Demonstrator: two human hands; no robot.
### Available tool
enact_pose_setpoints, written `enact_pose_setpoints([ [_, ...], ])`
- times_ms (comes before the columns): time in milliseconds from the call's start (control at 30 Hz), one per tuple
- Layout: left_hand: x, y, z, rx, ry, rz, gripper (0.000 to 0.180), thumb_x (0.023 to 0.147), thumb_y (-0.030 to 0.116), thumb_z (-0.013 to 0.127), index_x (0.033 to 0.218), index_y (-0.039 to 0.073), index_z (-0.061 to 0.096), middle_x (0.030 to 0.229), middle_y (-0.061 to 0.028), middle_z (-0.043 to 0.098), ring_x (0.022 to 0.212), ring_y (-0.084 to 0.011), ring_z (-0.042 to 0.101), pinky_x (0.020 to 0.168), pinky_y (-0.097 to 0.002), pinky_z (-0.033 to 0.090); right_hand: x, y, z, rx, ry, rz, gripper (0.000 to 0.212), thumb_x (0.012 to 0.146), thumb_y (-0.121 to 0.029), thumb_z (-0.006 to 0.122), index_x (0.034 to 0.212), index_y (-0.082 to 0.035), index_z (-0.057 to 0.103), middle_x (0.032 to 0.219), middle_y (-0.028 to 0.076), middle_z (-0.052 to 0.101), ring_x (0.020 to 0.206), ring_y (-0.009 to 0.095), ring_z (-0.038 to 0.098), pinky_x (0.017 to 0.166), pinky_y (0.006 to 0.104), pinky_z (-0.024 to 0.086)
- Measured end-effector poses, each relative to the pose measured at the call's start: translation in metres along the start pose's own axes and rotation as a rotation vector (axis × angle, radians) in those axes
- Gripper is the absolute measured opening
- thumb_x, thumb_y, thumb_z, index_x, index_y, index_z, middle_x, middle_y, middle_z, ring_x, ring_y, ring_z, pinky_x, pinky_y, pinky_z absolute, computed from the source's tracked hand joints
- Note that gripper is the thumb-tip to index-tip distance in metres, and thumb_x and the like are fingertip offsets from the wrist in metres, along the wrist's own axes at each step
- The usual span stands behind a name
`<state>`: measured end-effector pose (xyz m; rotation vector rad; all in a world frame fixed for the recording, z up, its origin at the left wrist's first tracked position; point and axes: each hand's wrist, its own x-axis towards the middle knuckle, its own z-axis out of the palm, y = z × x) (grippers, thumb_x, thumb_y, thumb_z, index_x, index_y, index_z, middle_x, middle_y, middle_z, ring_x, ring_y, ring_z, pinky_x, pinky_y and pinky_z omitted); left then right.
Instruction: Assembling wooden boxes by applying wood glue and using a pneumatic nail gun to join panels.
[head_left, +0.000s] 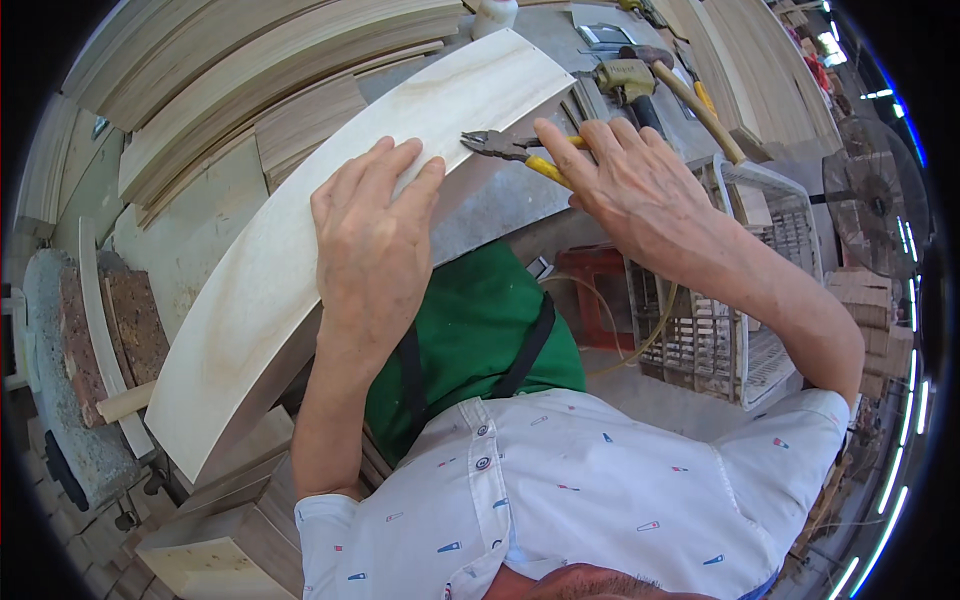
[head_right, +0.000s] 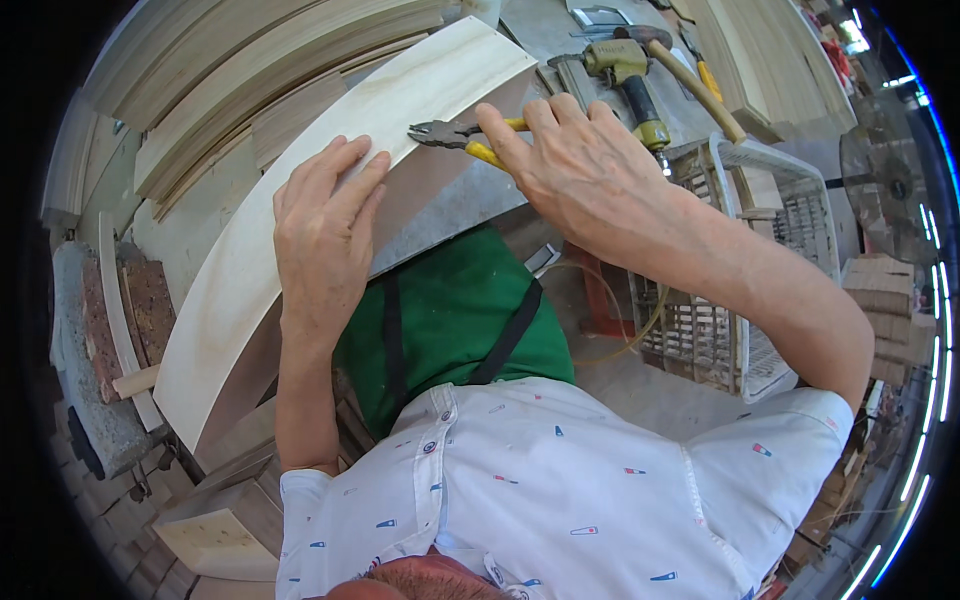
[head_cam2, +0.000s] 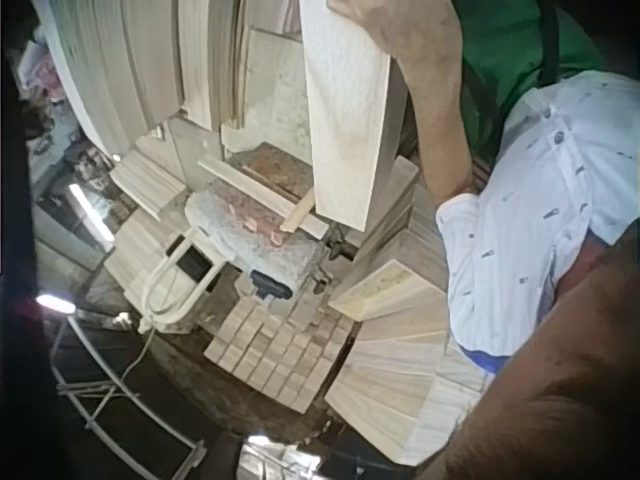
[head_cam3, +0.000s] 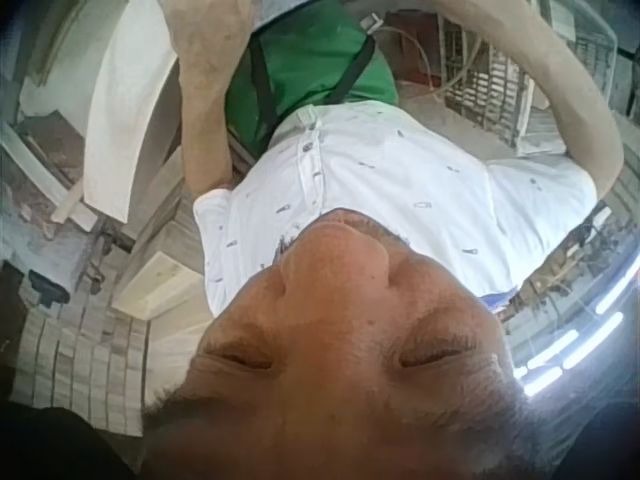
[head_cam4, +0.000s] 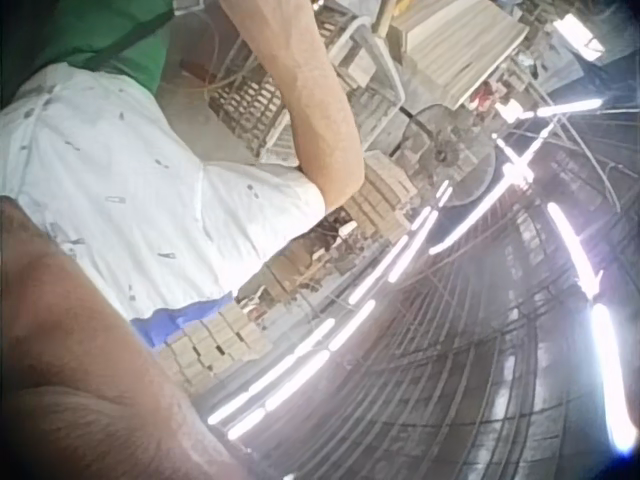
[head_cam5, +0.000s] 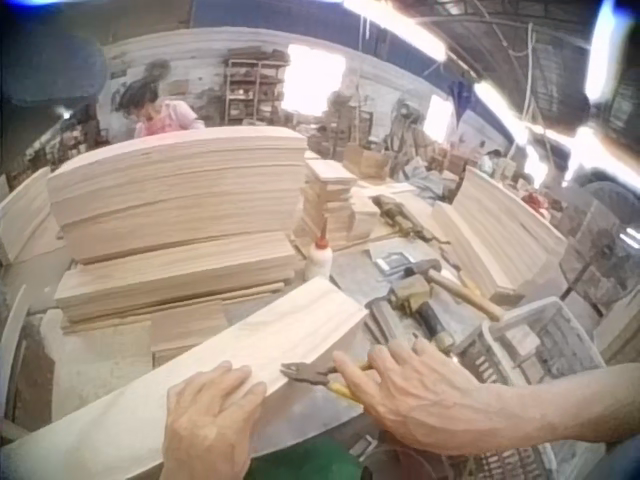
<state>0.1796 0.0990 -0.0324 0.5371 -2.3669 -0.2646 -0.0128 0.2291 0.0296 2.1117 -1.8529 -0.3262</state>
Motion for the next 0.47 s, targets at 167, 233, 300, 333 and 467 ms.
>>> enact_pose_setpoints([
  [167,0.0,0.0007,-0.0005,0.041,-0.011,-0.003,0.021,0.08,0.008,0.064,0.101,0.007,0.069,0.108,-0.0079,0.063,0.108,-0.0249,0.057,0.09,-0.0375,0.041,-0.0003,-0.0038,0.0005,-0.012,0.039,0.027,0.051,0.079,-0.009,0.058,0.126,0.001,0.041,0.082,0.01,0.054,0.077,0.021,0.055,0.061,0.0323,0.042],
  [233,-0.0005,0.0012,-0.0008,0.055,-0.008,-0.008,0.021,0.08,0.009,0.064,0.1,0.008,0.069,0.108,-0.0075,0.063,0.107,-0.0242,0.057,0.09,-0.0374,0.041,0.0023,-0.0053,0.0029,-0.019,0.027,0.027,0.052,0.079,-0.01,0.058,0.127,0.001,0.04,0.082,0.01,0.054,0.078,0.021,0.055,0.061,0.0323,0.043],
  [300,-0.0015,-0.0001,0.0013,0.063,-0.008,-0.005,0.02,0.081,0.009,0.064,0.1,0.008,0.07,0.108,-0.0074,0.063,0.108,-0.024,0.057,0.09,-0.0373,0.041,0.0028,-0.0063,0.0057,-0.029,0.014,0.027,0.053,0.08,-0.01,0.059,0.128,0.0,0.04,0.083,0.01,0.055,0.079,0.021,0.056,0.061,0.0324,0.043],
  [333,-0.0019,-0.0006,0.002,0.069,-0.005,-0.001,0.02,0.081,0.009,0.064,0.1,0.008,0.07,0.108,-0.0073,0.064,0.108,-0.0238,0.057,0.091,-0.0372,0.041,0.0015,-0.0063,0.0076,-0.013,0.026,0.033,0.053,0.08,-0.01,0.059,0.129,0.0,0.04,0.084,0.01,0.055,0.08,0.021,0.056,0.061,0.0327,0.044],
  [467,-0.0032,0.0019,0.0036,0.023,-0.005,0.012,0.022,0.079,0.005,0.062,0.1,0.006,0.069,0.108,-0.0117,0.063,0.108,-0.028,0.056,0.092,-0.0405,0.039,0.0001,-0.0073,0.0035,-0.019,-0.003,0.051,0.055,0.081,-0.01,0.059,0.131,-0.001,0.038,0.086,0.011,0.057,0.083,0.022,0.057,0.062,0.0344,0.046],
])
